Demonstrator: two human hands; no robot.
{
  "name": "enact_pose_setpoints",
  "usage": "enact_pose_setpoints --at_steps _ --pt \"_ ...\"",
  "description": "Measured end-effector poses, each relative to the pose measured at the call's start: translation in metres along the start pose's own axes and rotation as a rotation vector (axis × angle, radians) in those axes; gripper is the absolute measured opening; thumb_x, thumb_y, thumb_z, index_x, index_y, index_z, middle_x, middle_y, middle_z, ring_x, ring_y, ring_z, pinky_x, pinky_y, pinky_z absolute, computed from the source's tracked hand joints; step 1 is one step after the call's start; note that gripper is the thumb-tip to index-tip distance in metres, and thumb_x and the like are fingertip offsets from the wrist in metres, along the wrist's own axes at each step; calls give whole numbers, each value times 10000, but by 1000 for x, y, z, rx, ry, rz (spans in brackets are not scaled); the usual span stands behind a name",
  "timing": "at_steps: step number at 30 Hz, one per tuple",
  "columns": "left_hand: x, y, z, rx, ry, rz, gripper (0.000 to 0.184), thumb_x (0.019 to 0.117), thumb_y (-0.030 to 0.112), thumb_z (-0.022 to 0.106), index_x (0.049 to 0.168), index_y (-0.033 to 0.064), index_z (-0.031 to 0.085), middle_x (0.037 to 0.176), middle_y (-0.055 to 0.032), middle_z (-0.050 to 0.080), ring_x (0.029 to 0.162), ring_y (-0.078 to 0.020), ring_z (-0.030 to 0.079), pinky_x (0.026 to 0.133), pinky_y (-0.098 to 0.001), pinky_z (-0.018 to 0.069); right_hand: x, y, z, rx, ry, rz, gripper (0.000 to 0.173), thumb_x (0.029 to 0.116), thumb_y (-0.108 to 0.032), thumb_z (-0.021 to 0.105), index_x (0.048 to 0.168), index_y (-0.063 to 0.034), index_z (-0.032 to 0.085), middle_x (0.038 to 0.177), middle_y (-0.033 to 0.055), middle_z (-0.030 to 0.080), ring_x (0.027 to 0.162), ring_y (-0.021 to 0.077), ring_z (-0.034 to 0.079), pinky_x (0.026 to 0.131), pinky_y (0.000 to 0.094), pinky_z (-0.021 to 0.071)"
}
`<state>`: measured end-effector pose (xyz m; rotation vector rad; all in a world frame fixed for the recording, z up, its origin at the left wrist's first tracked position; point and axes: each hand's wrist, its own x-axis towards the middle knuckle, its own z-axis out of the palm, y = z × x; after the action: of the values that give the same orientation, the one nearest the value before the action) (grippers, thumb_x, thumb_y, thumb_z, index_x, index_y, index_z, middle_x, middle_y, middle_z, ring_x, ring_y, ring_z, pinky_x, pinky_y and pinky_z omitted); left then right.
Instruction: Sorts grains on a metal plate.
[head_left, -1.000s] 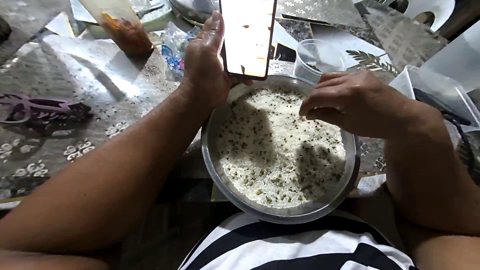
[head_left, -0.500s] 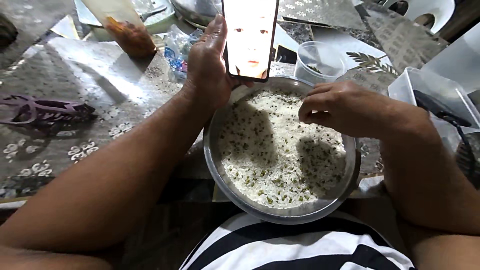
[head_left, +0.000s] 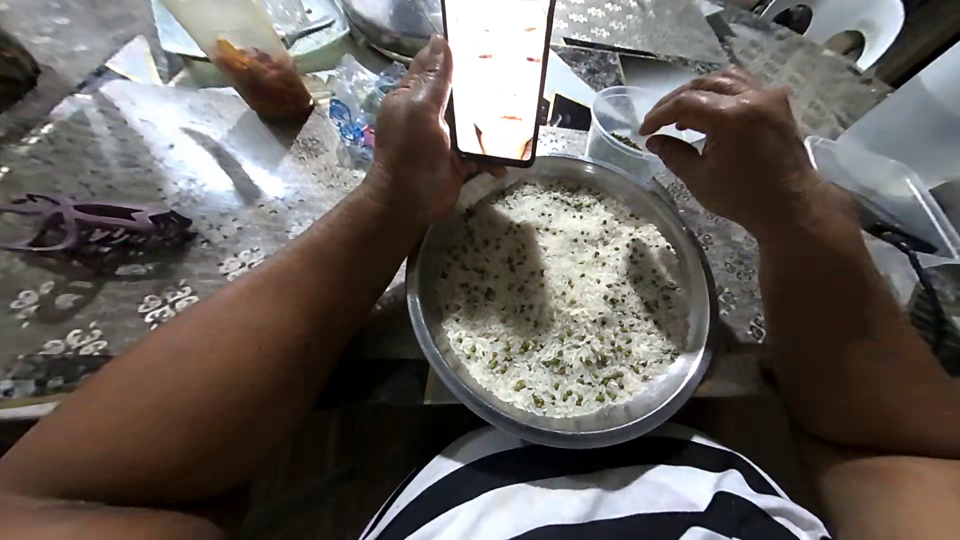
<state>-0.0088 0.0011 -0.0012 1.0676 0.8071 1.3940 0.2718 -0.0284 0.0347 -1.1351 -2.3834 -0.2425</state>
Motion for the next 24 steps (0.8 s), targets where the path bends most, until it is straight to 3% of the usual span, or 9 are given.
enact_pose_setpoints --at_steps 2,4,6,9,16,20,22,24 --pt "0 1 0 1 -3 0 434 1139 358 251 1484 157 420 1193 -107 695 866 -268 745 611 -413 637 -1 -5 -2 70 -72 -37 135 962 -69 634 1010 -3 743 994 200 716 950 353 672 865 476 530" --pt "0 0 0 -14 5 -1 424 1138 357 263 1466 161 447 1193 -112 697 887 -284 744 624 -433 639 -4 -14 -2 171 -219 -139 97 905 -94 694 958 -60 767 901 111 719 851 249 683 791 422 556" --pt "1 0 0 -13 14 1 428 1137 362 269 1463 164 464 1194 -116 699 901 -293 743 625 -441 638 -6 -26 5 225 -411 -186 90 886 -118 762 972 -102 783 942 72 739 918 241 695 845 435 558" --pt "4 -1 -2 -10 -14 11 430 1138 361 259 1473 166 445 1216 -120 688 926 -298 738 632 -446 636 -6 -36 25 199 -546 -202 82 908 -67 720 953 -106 777 940 82 737 943 259 696 846 441 558" --pt "3 -1 -2 -27 -10 0 428 1138 363 258 1461 158 448 1185 -124 696 889 -293 742 631 -441 637 -6 -29 9 230 -343 -309 70 922 -60 689 954 -97 739 852 32 715 807 170 673 773 332 552" --pt "2 -1 -2 -31 -26 6 423 1140 358 249 1448 161 459 1187 -119 697 894 -288 743 631 -434 639 -6 -28 1 259 -367 -277 55 878 -73 737 925 -96 719 874 33 701 792 139 668 747 300 560" --pt "2 -1 -3 -31 -27 2 427 1138 368 250 1444 160 463 1189 -117 700 900 -290 744 635 -438 640 -6 -23 -3 237 -346 -230 45 900 -70 717 942 -85 723 886 46 700 762 135 669 717 304 568" --pt "2 -1 -3 -28 -29 0 422 1138 370 249 1432 159 467 1192 -109 698 910 -284 743 641 -435 640 -4 -16 -6 163 -221 -160 78 932 -32 648 960 -35 722 893 113 697 773 207 671 724 373 558"
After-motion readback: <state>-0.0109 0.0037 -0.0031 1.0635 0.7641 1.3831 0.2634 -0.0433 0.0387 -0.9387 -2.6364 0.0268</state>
